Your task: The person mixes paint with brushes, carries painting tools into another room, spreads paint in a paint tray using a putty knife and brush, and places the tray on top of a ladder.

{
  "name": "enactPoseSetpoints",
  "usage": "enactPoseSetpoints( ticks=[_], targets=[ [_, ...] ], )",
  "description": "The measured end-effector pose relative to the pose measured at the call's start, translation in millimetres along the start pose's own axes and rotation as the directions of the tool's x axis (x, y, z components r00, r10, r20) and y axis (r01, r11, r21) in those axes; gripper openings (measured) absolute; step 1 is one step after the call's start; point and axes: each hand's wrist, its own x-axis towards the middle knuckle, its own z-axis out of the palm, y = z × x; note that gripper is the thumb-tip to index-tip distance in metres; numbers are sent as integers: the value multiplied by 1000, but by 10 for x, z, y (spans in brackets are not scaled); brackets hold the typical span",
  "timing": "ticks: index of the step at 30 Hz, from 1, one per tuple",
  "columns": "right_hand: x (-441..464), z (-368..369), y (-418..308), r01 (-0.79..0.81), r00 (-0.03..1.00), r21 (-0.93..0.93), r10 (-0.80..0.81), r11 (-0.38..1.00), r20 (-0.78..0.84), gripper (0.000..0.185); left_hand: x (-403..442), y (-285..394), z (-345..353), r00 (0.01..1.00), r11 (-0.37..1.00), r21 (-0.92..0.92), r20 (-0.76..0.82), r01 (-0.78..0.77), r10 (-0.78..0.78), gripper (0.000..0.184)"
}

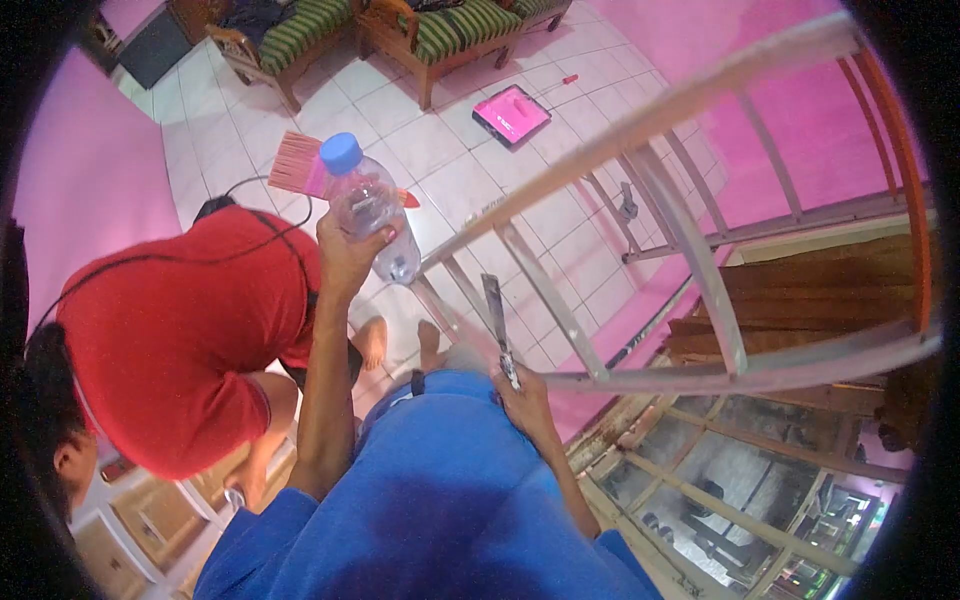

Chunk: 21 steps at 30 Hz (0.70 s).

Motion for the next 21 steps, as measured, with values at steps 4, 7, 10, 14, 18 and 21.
enactPoseSetpoints(
  ticks=[4, 7, 10, 14, 18, 21],
  targets=[
    [625, 226, -858, 47, 998, 12, -48, 999, 38, 26, 932, -141, -178, 999, 999, -46, -32, -4, 2, 43],
    [1126, 315, -1212, 93, 995, 52, -94, 994, 31, 28, 1704, -436, -248, 1000, 999, 35, 7, 16, -16, 44],
    [1362, 422, -1416, 47, 999, 137, -48, 990, 9, 31, 2124, -741, -266, 998, 998, 16, 30, 58, -59, 46],
    [1887, 558, -1817, -15, 998, 157, 24, 987, -53, 35, 2905, -1067, -291, 982, 990, 15, 127, 137, -138, 46],
    [2611, 829, -1879, -2, 978, 174, 39, 985, -207, 32, 3569, -1586, -461, 971, 992, 13, 204, 127, -127, 42],
    [3045, 862, -2321, -63, 945, 348, 168, 935, -280, 32, 4119, -1652, -489, 940, 981, 4, 286, 192, -185, 40]
  ],
)
